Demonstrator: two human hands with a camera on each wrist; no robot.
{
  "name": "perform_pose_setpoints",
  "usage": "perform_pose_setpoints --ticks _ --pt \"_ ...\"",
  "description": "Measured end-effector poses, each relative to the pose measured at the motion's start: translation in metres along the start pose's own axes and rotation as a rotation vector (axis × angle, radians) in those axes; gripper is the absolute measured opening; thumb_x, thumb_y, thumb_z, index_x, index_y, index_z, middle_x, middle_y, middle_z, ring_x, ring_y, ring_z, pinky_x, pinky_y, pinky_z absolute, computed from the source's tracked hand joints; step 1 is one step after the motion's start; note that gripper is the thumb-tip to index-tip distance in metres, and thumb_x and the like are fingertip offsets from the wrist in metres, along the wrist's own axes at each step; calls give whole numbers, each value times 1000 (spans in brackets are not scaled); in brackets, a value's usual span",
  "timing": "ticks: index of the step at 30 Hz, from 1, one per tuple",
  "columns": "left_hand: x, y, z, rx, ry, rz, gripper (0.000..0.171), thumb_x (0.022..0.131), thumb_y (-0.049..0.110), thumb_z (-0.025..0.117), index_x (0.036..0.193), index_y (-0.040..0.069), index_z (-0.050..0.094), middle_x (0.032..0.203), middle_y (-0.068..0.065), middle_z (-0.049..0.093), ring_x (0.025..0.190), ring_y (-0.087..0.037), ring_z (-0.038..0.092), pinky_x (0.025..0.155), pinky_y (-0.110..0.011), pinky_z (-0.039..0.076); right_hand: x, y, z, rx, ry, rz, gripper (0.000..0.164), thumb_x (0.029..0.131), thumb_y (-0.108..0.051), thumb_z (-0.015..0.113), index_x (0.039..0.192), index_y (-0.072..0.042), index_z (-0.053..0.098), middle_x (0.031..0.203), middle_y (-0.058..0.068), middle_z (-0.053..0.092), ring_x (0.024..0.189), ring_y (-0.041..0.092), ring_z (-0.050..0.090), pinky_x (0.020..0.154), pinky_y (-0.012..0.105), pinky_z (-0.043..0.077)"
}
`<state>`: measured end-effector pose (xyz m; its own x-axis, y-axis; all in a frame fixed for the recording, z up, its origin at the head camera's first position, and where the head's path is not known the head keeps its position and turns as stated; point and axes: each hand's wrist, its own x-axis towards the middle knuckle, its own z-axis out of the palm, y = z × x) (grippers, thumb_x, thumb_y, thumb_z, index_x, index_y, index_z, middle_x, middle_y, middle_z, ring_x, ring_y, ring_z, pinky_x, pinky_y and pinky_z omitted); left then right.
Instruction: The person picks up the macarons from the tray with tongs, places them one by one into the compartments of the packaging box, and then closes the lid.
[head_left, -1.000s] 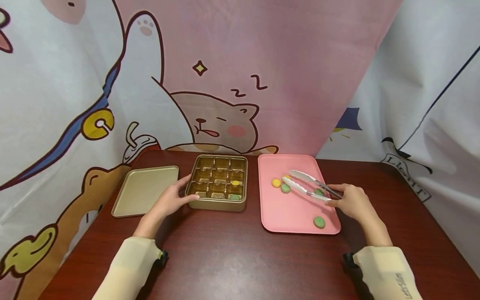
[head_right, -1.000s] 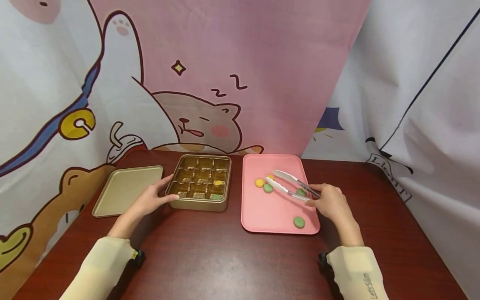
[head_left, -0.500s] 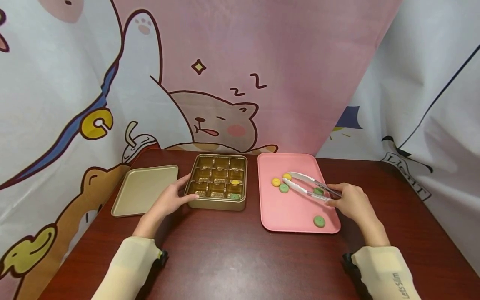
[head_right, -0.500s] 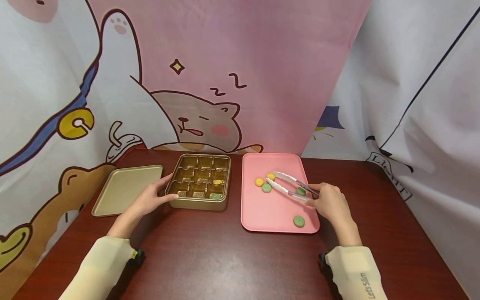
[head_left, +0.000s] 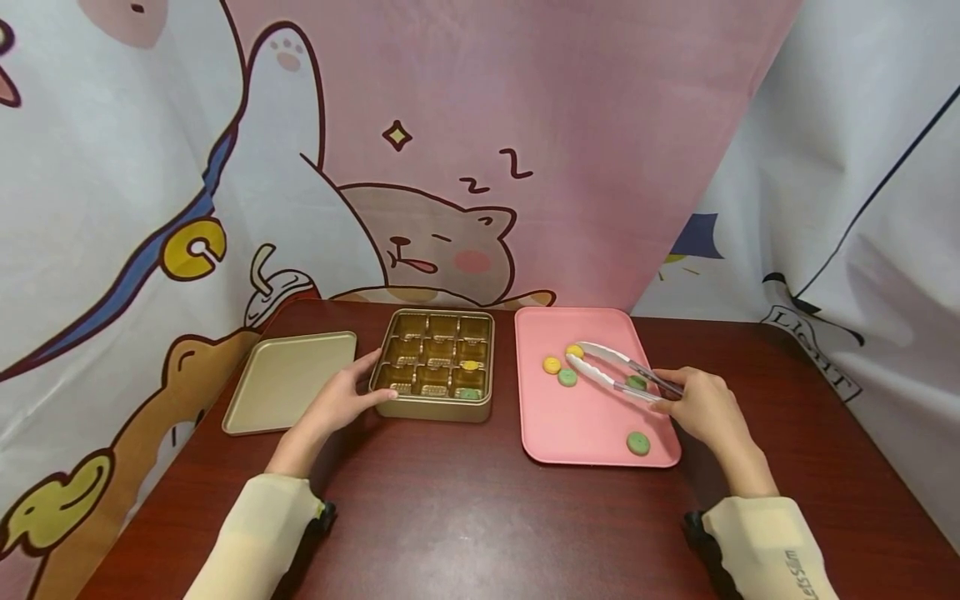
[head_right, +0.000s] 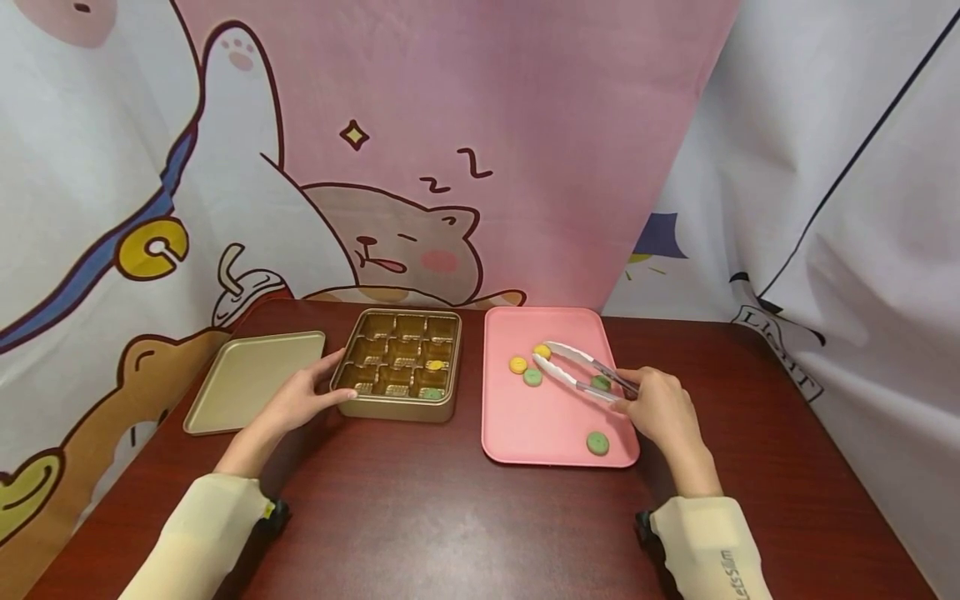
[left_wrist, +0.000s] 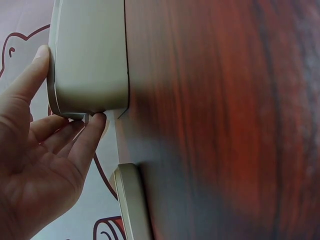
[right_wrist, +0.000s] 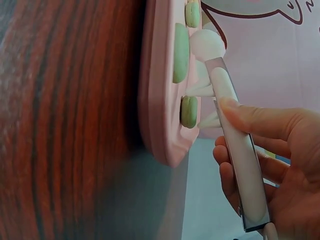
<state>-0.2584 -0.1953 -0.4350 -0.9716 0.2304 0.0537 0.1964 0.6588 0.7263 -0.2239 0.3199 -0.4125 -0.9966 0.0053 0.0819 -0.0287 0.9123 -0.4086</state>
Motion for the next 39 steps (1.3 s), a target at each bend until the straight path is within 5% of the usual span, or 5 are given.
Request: perform_pose_setpoints --ticks 31,39 --pt "0 -1 0 11 7 6 86 88 27 77 155 -1 30 155 -26 40 139 -43 45 113 -58 36 4 -29 -3 62 53 -83 55 81 -14 81 129 4 64 125 32 63 107 46 61 85 60 51" --pt "0 0 0 14 6 8 87 88 28 77 155 -1 30 155 -26 39 139 -43 45 113 -58 37 10 -40 -1 69 82 -126 52 77 -12 84 125 3 68 115 27 69 89 34 63 71 44 50"
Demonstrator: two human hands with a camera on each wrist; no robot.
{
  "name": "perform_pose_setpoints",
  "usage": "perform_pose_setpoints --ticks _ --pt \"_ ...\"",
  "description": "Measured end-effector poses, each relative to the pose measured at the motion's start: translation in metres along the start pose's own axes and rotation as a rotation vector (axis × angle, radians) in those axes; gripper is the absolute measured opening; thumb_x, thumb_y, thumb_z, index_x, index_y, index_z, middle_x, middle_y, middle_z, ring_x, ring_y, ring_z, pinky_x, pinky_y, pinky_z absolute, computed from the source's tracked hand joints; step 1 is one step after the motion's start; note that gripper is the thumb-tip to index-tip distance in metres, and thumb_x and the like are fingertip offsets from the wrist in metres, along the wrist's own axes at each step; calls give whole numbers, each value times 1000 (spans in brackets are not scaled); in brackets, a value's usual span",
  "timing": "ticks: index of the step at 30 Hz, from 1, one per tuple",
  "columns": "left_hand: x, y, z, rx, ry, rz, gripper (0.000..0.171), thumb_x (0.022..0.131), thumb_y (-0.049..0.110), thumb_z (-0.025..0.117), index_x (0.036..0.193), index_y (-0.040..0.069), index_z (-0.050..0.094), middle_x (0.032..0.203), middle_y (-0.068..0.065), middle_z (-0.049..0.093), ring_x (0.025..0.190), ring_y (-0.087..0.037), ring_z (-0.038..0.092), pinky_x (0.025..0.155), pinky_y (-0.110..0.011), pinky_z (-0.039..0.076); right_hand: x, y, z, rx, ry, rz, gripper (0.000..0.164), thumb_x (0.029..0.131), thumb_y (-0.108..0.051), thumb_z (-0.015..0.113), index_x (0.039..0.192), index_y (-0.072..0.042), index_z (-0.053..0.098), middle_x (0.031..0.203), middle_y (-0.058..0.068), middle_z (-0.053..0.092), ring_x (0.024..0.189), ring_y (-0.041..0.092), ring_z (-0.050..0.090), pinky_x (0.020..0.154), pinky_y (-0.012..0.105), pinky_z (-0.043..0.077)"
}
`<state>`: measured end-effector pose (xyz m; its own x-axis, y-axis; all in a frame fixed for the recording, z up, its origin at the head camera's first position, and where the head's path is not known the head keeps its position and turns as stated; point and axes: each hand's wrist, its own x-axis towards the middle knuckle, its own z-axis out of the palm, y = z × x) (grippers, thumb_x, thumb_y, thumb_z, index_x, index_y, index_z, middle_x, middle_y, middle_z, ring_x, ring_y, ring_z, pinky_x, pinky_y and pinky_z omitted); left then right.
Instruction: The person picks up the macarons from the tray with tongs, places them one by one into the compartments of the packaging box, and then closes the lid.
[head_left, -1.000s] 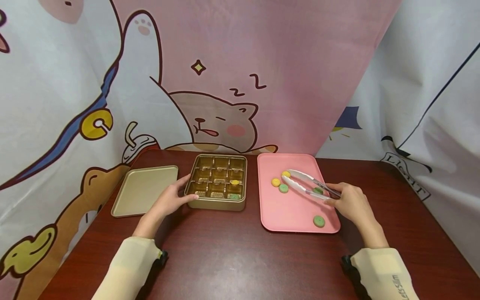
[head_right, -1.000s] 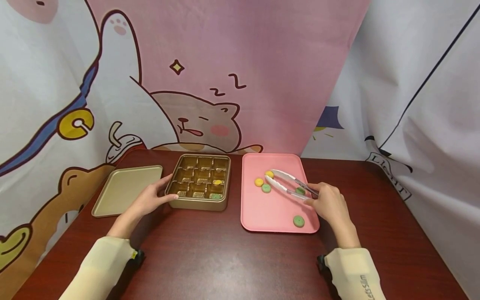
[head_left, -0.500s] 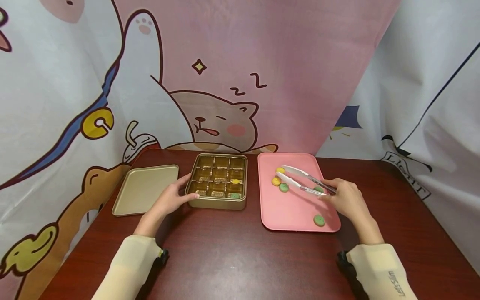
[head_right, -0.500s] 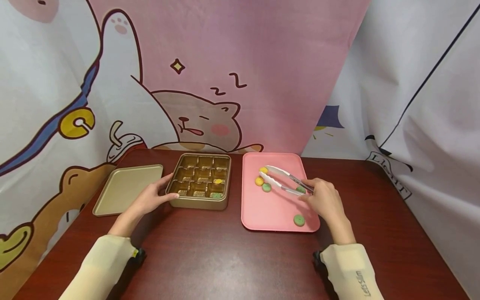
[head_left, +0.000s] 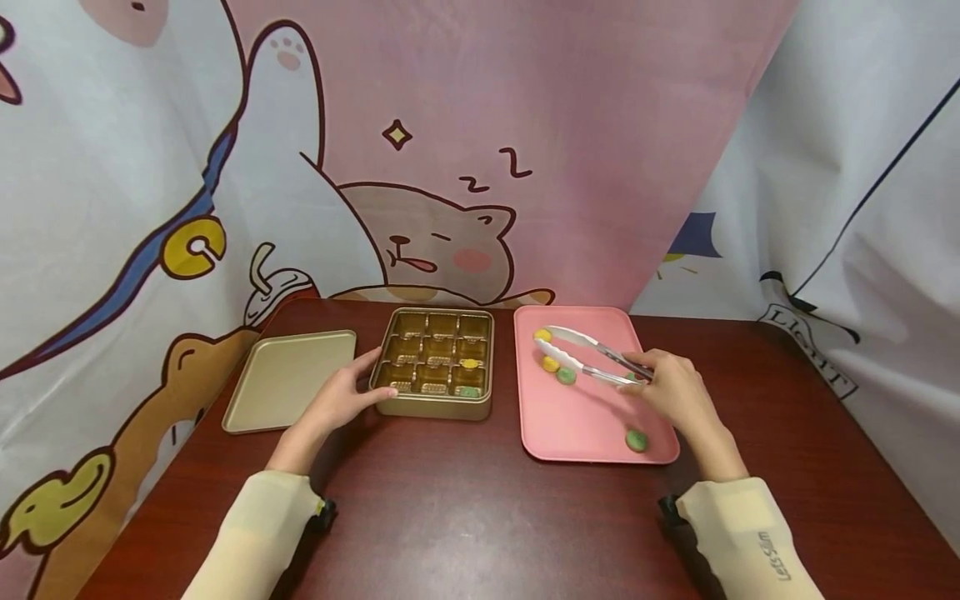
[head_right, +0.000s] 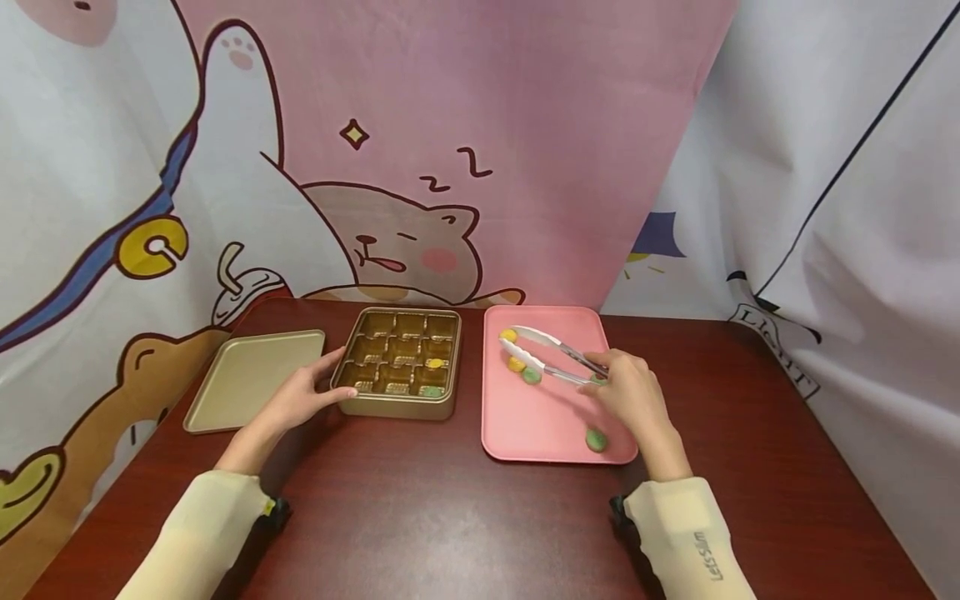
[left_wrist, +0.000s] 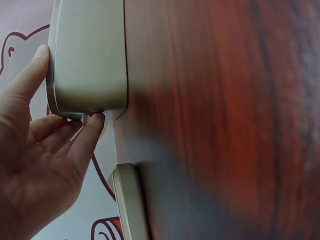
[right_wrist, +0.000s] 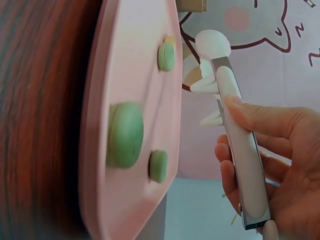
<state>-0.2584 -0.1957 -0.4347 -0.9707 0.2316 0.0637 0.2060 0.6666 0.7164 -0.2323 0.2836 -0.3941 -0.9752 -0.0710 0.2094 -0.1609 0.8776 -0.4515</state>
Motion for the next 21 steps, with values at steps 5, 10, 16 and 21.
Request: perform_pose_setpoints --ticks 5,10,16,21 --pt "0 -1 0 5 3 4 86 88 28 77 155 -2 31 155 -26 40 139 -43 44 113 -58 36 5 -9 4 5 9 -36 52 77 -11 84 125 1 68 118 26 69 96 37 64 77 52 50" --pt "1 -1 -2 6 10 20 85 88 26 77 154 -2 32 154 -26 41 139 -43 45 113 -59 36 12 -22 10 20 12 -61 50 77 -10 84 124 -1 70 115 24 71 93 35 65 75 50 49" --pt "3 -3 -2 6 9 32 85 88 28 78 154 -1 33 153 -26 42 138 -43 47 112 -58 37 21 -35 17 34 7 -83 50 77 -11 84 124 -2 70 117 22 72 95 35 66 77 51 49" --pt "2 -4 -1 12 11 34 85 88 29 77 154 0 33 153 -26 42 137 -43 47 112 -58 37 27 -47 22 49 -13 -93 52 77 -13 85 125 -2 69 118 21 71 89 30 65 76 47 50"
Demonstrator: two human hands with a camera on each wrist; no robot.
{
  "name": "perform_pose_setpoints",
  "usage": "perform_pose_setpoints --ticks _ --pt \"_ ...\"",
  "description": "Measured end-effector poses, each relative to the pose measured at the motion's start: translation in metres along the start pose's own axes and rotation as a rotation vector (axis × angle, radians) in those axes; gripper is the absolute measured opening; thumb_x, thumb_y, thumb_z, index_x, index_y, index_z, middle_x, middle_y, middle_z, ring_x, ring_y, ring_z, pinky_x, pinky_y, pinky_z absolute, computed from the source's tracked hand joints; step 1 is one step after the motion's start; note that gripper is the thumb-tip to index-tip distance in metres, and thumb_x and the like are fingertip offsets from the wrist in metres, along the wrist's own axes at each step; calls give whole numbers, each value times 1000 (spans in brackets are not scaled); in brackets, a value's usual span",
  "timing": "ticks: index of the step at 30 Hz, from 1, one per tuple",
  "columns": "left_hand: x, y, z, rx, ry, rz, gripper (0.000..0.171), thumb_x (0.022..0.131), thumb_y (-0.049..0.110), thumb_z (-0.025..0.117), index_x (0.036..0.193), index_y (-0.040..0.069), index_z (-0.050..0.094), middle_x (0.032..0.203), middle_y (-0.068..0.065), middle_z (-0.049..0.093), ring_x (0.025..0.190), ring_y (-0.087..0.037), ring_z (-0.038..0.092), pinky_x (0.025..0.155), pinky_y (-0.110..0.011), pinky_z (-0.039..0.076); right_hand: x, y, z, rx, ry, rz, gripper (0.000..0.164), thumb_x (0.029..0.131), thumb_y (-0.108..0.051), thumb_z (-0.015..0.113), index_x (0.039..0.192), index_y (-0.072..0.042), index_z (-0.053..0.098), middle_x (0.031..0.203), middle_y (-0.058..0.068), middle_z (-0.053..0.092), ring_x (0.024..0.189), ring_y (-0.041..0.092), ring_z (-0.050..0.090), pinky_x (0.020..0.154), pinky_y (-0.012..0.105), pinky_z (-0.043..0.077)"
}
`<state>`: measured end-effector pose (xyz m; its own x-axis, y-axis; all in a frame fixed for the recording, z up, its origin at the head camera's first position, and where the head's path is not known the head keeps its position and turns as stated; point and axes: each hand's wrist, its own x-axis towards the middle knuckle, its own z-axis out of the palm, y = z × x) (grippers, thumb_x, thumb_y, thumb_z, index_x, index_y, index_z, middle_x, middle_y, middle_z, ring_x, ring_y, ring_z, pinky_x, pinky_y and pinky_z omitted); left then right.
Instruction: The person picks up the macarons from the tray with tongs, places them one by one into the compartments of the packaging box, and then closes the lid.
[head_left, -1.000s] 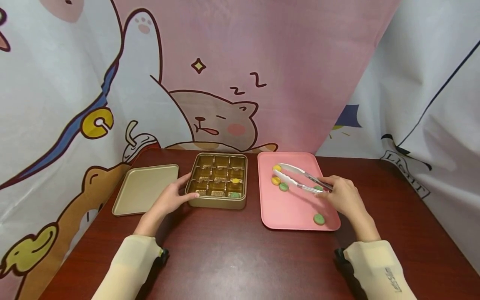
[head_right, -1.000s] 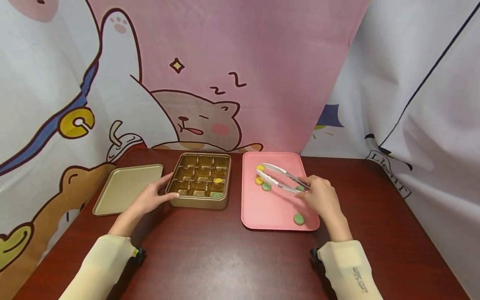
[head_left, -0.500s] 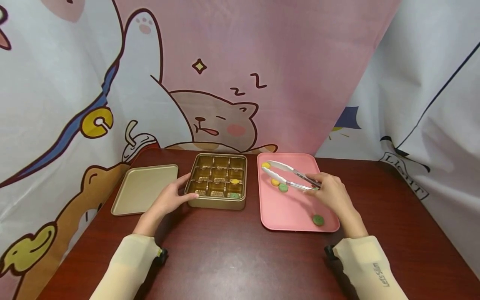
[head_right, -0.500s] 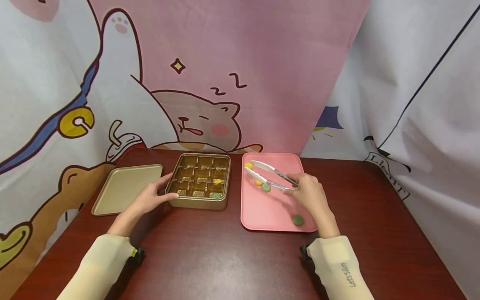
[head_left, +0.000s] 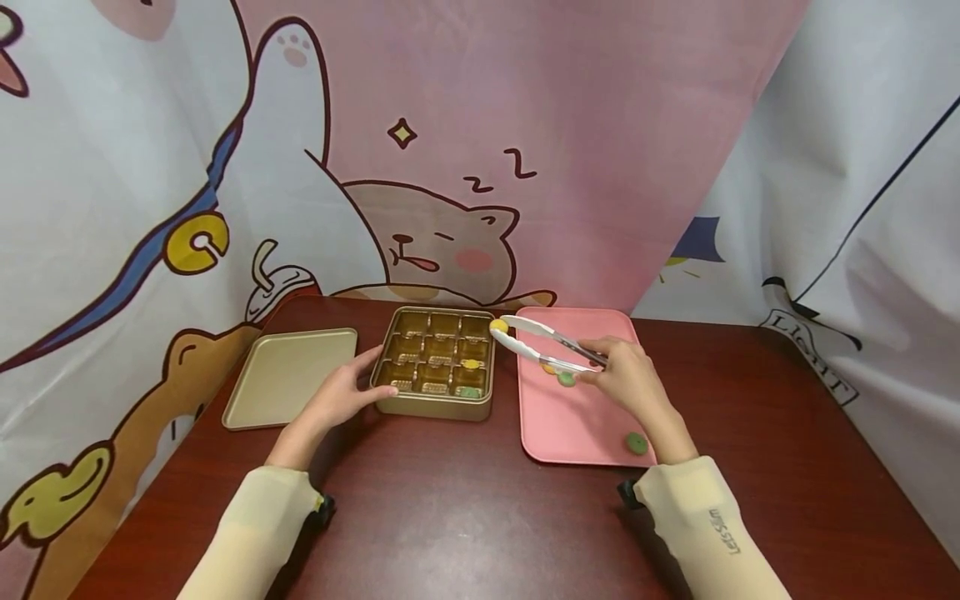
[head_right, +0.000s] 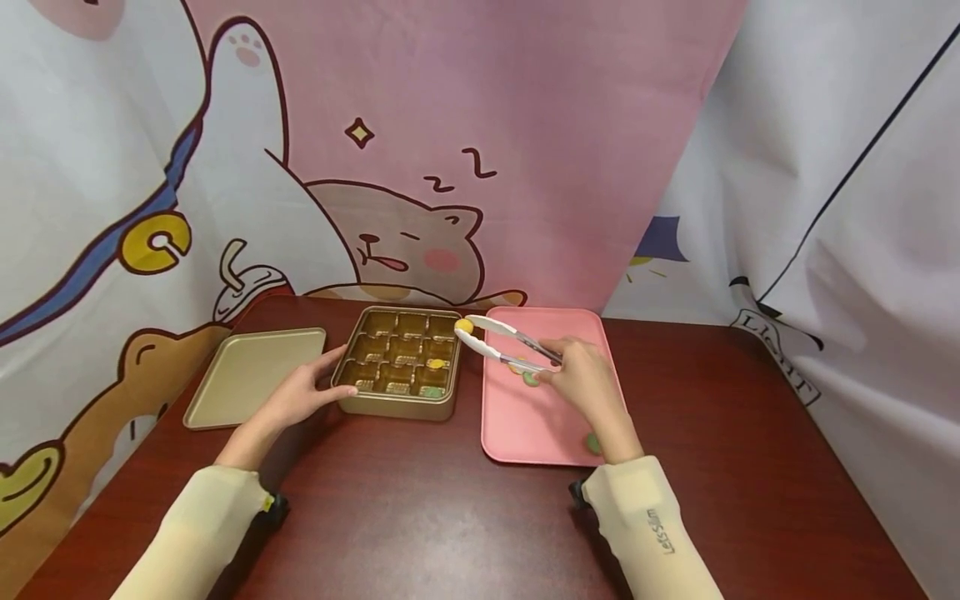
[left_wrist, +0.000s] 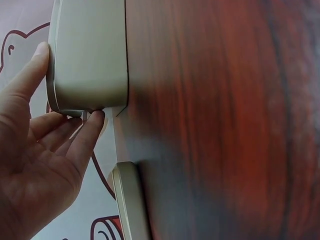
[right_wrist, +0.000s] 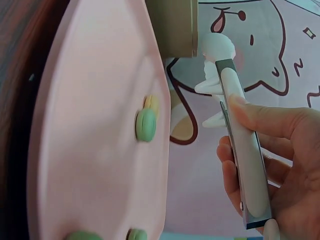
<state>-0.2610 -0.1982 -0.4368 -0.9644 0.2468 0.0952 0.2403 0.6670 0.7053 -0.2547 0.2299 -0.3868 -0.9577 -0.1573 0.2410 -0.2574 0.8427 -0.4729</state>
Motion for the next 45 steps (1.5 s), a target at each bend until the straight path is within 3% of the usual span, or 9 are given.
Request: perform_pose_setpoints --ticks 8,15,24,32,45 --pt "-1 4 0 2 -6 10 85 88 26 77 154 -1 32 155 -26 40 137 -43 47 112 -58 37 8 -12 8 29 -14 2 53 76 -17 86 124 -1 70 109 17 73 85 27 63 75 44 50" --pt "1 6 0 22 -9 21 85 88 27 78 153 -3 33 155 -27 38 138 -44 45 113 -58 36 14 -18 14 9 -9 -9 51 76 -15 85 124 -3 70 116 18 72 90 30 67 78 47 52" --pt "4 2 -2 43 -29 84 85 90 29 74 155 -4 29 160 -26 29 147 -45 31 118 -61 26 16 -18 15 48 -42 8 58 77 -20 85 130 -2 66 114 18 71 91 30 64 80 48 50" --pt "7 0 -3 37 -80 77 86 92 32 71 156 -3 25 162 -25 24 149 -45 25 119 -62 24 9 -10 5 82 -47 46 66 78 -24 85 137 -3 61 103 15 70 88 27 58 76 40 46" --pt "5 -2 -4 8 -75 69 87 92 29 72 156 -5 24 162 -27 22 150 -46 21 119 -62 21 -24 22 -26 17 12 76 62 79 -20 85 133 1 62 102 20 71 83 26 57 68 33 43"
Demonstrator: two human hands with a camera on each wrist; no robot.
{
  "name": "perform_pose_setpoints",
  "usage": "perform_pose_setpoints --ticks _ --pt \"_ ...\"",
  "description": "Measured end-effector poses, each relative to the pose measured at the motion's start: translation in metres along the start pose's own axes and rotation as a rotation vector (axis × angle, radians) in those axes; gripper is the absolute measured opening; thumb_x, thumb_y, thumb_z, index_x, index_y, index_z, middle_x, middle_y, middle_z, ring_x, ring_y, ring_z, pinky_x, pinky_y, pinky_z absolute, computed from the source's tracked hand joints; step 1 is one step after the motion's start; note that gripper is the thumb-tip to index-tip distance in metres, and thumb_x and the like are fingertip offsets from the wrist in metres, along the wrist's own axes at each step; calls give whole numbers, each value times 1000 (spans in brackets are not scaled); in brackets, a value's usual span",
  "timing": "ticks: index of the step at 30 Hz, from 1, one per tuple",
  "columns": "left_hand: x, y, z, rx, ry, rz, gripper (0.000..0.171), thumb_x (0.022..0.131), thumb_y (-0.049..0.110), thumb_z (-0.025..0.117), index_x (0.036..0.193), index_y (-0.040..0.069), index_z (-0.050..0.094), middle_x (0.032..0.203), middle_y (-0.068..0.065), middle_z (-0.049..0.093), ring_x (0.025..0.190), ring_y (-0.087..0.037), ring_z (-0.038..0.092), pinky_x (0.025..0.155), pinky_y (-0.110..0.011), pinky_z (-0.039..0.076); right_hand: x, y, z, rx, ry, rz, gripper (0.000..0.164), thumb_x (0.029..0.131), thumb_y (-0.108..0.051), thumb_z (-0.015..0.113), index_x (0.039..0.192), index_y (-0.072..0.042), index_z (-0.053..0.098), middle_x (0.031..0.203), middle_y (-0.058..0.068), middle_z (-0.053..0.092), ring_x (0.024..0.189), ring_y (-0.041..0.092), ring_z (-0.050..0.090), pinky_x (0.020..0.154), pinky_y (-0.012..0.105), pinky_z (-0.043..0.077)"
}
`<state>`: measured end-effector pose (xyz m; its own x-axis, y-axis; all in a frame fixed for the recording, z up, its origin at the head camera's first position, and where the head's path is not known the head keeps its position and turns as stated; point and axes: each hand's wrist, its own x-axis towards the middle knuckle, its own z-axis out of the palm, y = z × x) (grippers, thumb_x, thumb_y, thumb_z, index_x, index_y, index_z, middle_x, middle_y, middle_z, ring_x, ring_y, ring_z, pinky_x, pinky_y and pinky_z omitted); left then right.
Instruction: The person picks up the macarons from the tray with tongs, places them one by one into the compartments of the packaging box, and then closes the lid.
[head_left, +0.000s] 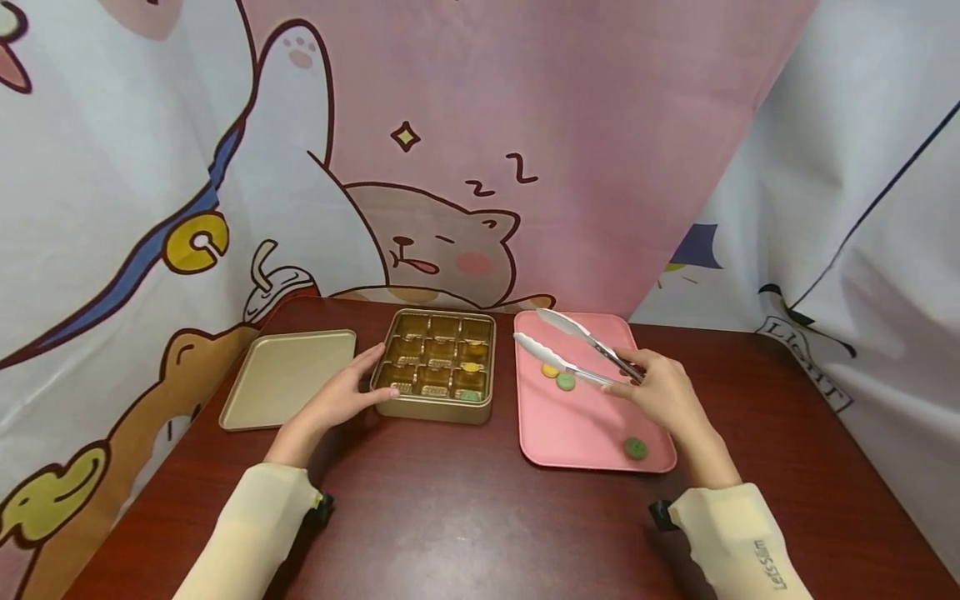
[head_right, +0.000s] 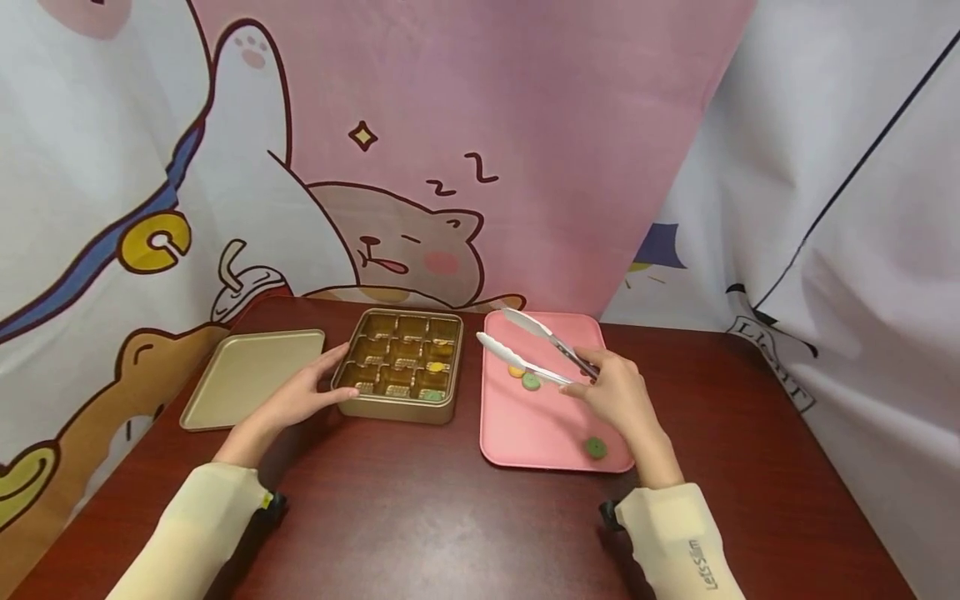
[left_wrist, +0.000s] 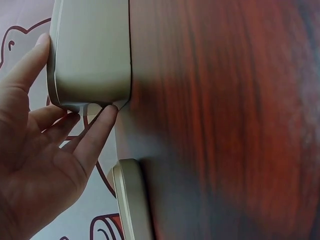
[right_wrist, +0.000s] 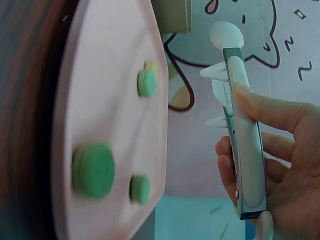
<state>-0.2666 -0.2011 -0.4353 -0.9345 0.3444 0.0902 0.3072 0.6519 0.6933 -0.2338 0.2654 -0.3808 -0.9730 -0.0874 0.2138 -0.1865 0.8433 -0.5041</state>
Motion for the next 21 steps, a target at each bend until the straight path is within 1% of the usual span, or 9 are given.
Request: perform_pose_setpoints --ticks 2,5,7,9,10,15,16,18,21 --pt "0 0 0 -11 -3 -6 88 92 29 72 156 -4 23 163 -27 21 150 -45 20 120 -62 20 -6 7 -4 -19 5 9 63 78 -21 85 132 2 62 108 22 70 85 27 58 69 34 43" --pt "-1 0 1 -28 -5 -17 89 92 29 73 157 -3 22 163 -26 20 151 -45 19 120 -62 20 -13 16 -7 -41 -7 34 63 79 -21 84 132 3 62 107 23 70 86 28 57 69 34 41" --pt "-2 0 2 -31 -8 -28 90 91 30 73 157 -2 21 164 -25 20 151 -44 19 119 -62 20 -17 21 -8 -46 -19 45 62 80 -22 84 132 4 62 101 21 69 85 27 55 69 34 40" --pt "-2 0 2 -30 -10 -35 90 91 31 73 157 -2 21 164 -24 20 151 -44 19 119 -63 21 -20 25 -8 -44 -27 49 61 79 -22 84 130 4 63 100 20 70 85 27 56 69 34 40" --pt "-2 -1 3 -26 -10 -34 90 91 31 73 157 -2 21 164 -24 20 151 -44 20 119 -63 21 -22 27 -7 -45 -29 46 61 79 -22 84 130 5 63 105 21 70 86 27 56 70 34 41" --pt "-1 0 4 -8 2 -10 89 92 33 72 157 -3 23 163 -25 22 150 -45 22 118 -63 22 -29 34 -6 -41 -36 63 60 78 -22 85 127 5 65 110 24 70 82 26 54 66 33 39" --pt "0 0 4 -7 4 -4 89 92 34 72 157 -3 23 163 -25 22 150 -46 22 118 -63 22 -30 36 -6 -45 -36 62 60 78 -23 85 127 6 65 110 25 70 82 27 55 66 33 39" --pt "-1 0 4 -13 7 -2 89 92 33 72 157 -3 24 163 -25 22 150 -46 22 118 -64 22 -33 38 -7 -58 -39 66 60 77 -24 85 126 6 66 113 27 69 86 32 59 68 37 44" --pt "-3 -1 3 -22 3 -13 89 92 32 72 157 -3 23 163 -25 22 150 -46 22 118 -64 23 -37 42 -10 -83 -53 65 60 77 -24 86 125 6 66 120 30 67 100 40 64 77 46 50"
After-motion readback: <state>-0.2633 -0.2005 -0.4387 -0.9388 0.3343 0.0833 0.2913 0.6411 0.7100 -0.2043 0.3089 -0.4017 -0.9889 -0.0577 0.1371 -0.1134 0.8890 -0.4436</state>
